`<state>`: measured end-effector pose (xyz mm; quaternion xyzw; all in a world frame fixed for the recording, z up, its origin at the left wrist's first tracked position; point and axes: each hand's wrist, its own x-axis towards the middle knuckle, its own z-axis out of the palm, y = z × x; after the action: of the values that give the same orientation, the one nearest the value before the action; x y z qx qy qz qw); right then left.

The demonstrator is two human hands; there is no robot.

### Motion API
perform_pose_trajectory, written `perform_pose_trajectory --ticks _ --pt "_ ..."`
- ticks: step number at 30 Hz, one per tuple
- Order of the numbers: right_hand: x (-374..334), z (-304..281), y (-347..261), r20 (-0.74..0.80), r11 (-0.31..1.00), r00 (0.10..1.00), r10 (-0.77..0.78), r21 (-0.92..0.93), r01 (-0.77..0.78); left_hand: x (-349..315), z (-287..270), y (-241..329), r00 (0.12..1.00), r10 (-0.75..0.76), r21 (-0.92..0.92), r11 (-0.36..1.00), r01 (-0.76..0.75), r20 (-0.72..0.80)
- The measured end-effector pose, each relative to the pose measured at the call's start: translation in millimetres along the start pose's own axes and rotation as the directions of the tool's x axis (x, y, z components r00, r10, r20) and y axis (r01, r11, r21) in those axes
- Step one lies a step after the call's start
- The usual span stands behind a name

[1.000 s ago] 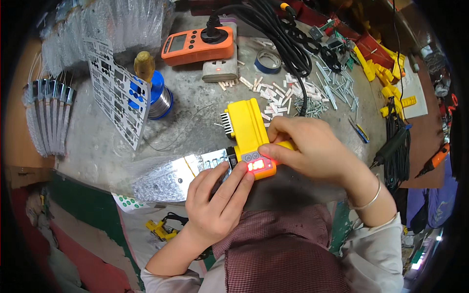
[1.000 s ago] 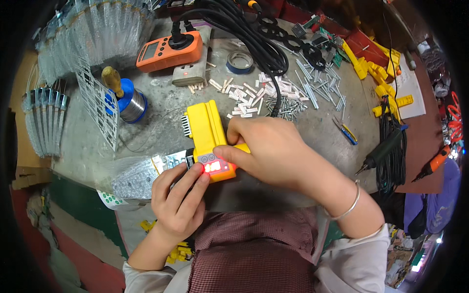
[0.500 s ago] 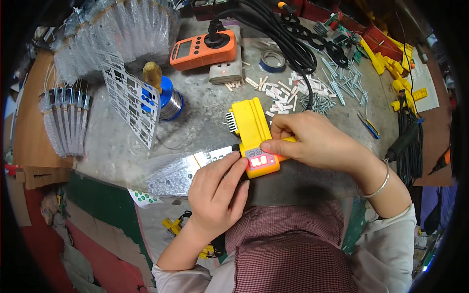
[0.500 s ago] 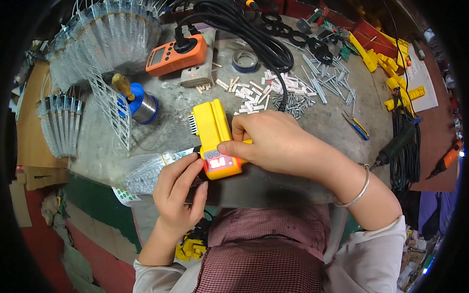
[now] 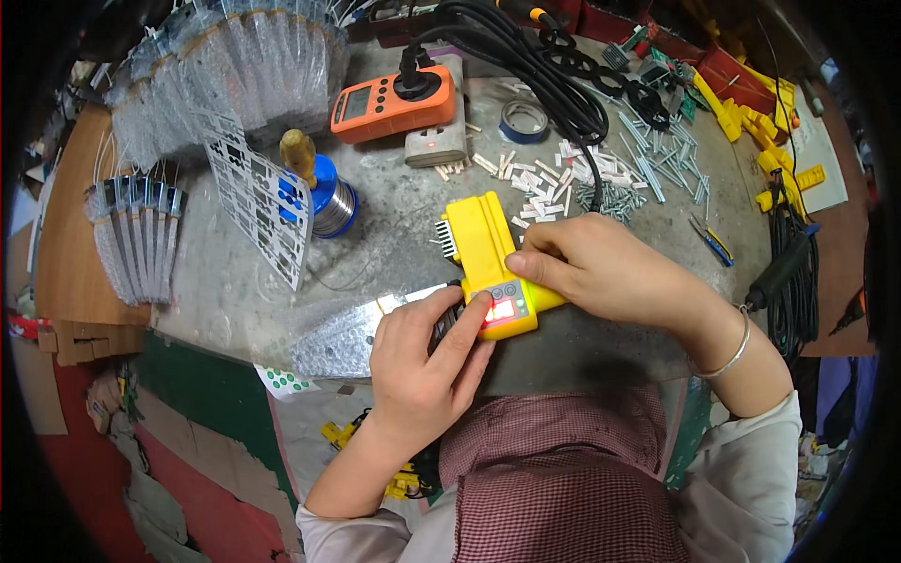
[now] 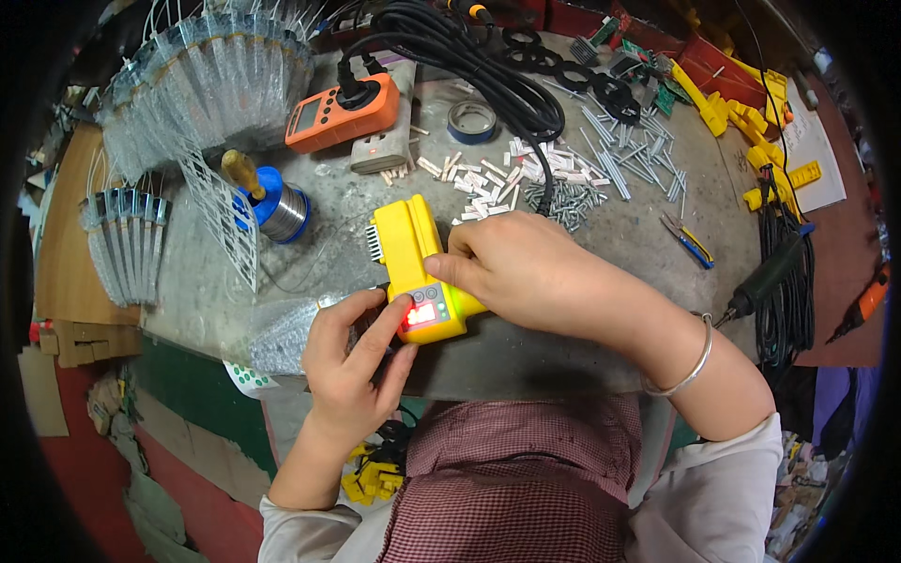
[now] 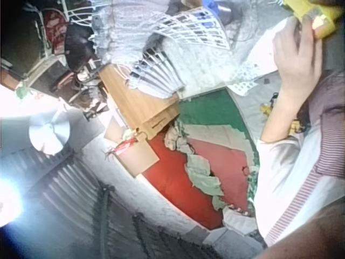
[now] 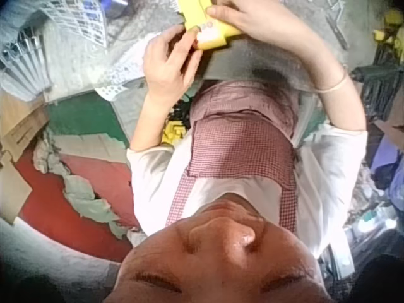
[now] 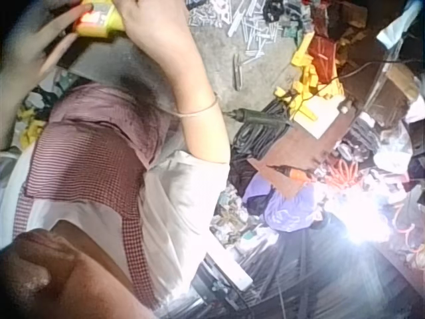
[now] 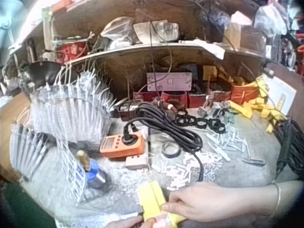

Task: Assembling an electronic device inside a yellow housing, including soldering wires to a PCB and using power tools.

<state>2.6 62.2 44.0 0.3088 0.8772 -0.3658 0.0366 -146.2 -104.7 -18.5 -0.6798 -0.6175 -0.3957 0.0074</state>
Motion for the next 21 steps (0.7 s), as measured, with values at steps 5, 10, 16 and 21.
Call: perform_pose_trajectory --ticks 5,10,16,21 --pt "-0.2 1.6 1.6 -0.016 1.000 1.000 -0.010 0.004 0.010 0.0 3.8 -0.8 0.999 0.045 0.096 0.994 -0.044 -0.012" --pt "-1.3 -1.0 -4.2 0.003 1.000 1.000 -0.008 0.000 0.008 0.8 2.4 -0.3 0.998 0.059 0.099 0.993 -0.058 -0.002" --pt "-2.5 -1.8 -2.8 -0.009 0.999 0.999 -0.041 0.006 0.041 2.4 2.4 -2.0 0.999 0.040 0.057 0.998 -0.041 0.014" --pt "-3.4 -1.3 -2.2 -0.024 0.997 0.997 -0.076 -0.018 0.075 5.5 1.5 -1.2 0.999 0.026 0.020 0.999 -0.026 0.047"
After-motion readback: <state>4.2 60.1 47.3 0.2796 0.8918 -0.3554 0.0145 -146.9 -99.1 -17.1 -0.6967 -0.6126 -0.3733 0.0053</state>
